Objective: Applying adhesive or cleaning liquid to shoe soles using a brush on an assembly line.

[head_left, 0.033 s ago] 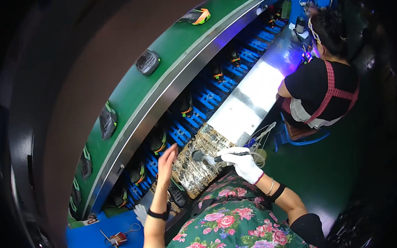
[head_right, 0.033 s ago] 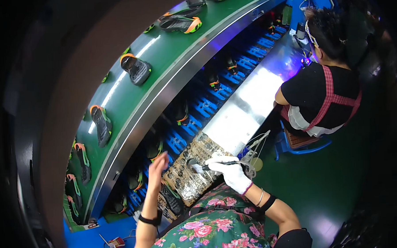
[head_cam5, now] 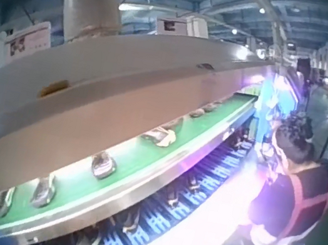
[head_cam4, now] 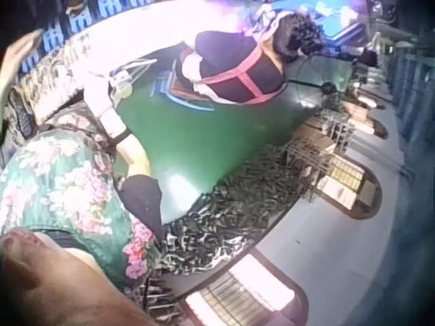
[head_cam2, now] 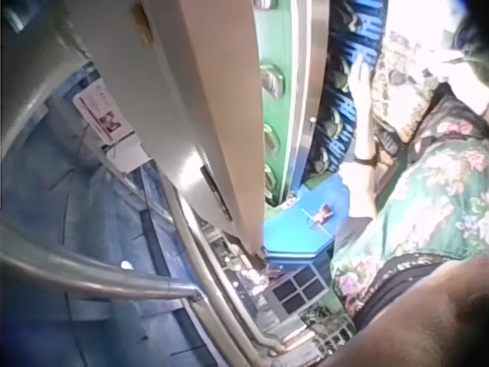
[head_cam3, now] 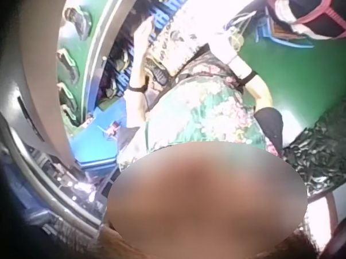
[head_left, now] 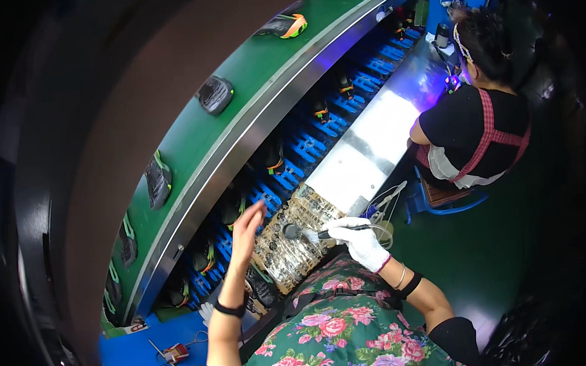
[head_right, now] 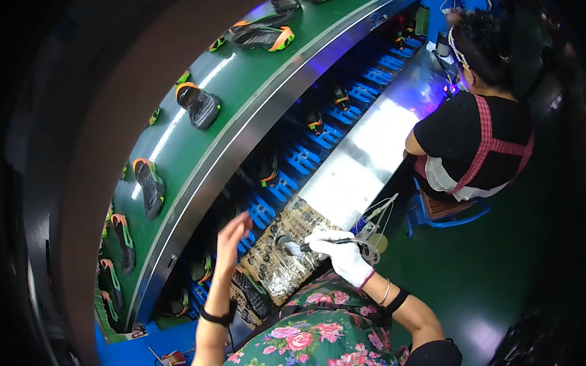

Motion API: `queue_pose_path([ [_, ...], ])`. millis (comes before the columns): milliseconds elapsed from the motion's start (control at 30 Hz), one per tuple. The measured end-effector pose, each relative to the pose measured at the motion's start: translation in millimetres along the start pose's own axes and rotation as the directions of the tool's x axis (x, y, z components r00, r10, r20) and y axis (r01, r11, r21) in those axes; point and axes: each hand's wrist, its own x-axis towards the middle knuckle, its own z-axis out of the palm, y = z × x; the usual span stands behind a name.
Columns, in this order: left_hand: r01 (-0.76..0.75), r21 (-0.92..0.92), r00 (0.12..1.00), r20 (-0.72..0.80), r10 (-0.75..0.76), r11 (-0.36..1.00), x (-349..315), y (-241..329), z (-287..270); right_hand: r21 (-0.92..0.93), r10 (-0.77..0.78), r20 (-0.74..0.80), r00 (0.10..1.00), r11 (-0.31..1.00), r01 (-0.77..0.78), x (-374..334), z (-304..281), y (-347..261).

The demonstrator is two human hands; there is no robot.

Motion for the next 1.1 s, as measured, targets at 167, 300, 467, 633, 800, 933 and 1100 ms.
queue_pose_path([
  [167,-0.313,0.06,0.938,0.177,0.298,0.948,149.4,149.2,33.3,0.057,0.004,-0.054,0.999,0.998,-0.001,-0.5,-23.5,-26.6],
  [300,-0.39,0.252,0.921,0.115,0.373,0.886,301.8,214.2,65.3,0.045,-0.047,-0.13,0.99,0.998,0.053,0.8,-48.5,-44.6],
  [467,-0.292,0.763,0.905,0.026,0.424,0.577,456.5,213.4,0.7,0.046,-0.054,-0.142,0.988,0.997,0.061,4.3,-57.2,-58.8],
  [633,-0.019,0.992,0.921,-0.031,0.389,0.124,494.8,193.3,32.6,0.097,-0.004,-0.243,0.97,0.995,0.029,3.9,-76.8,-80.1],
  [800,-0.179,0.982,0.909,0.141,0.393,0.06,468.4,220.6,37.5,0.072,0.007,-0.213,0.977,0.997,0.008,14.6,-81.4,-87.4],
  [933,-0.448,0.741,0.894,0.365,0.261,0.5,427.6,240.2,33.4,-0.004,0.016,-0.174,0.985,1.0,-0.017,22.5,-85.6,-90.9],
  [1100,-0.317,0.884,0.839,0.093,0.537,0.343,416.5,207.6,-18.6,0.042,-0.051,-0.087,0.995,0.998,0.054,36.5,-81.6,-81.1],
])
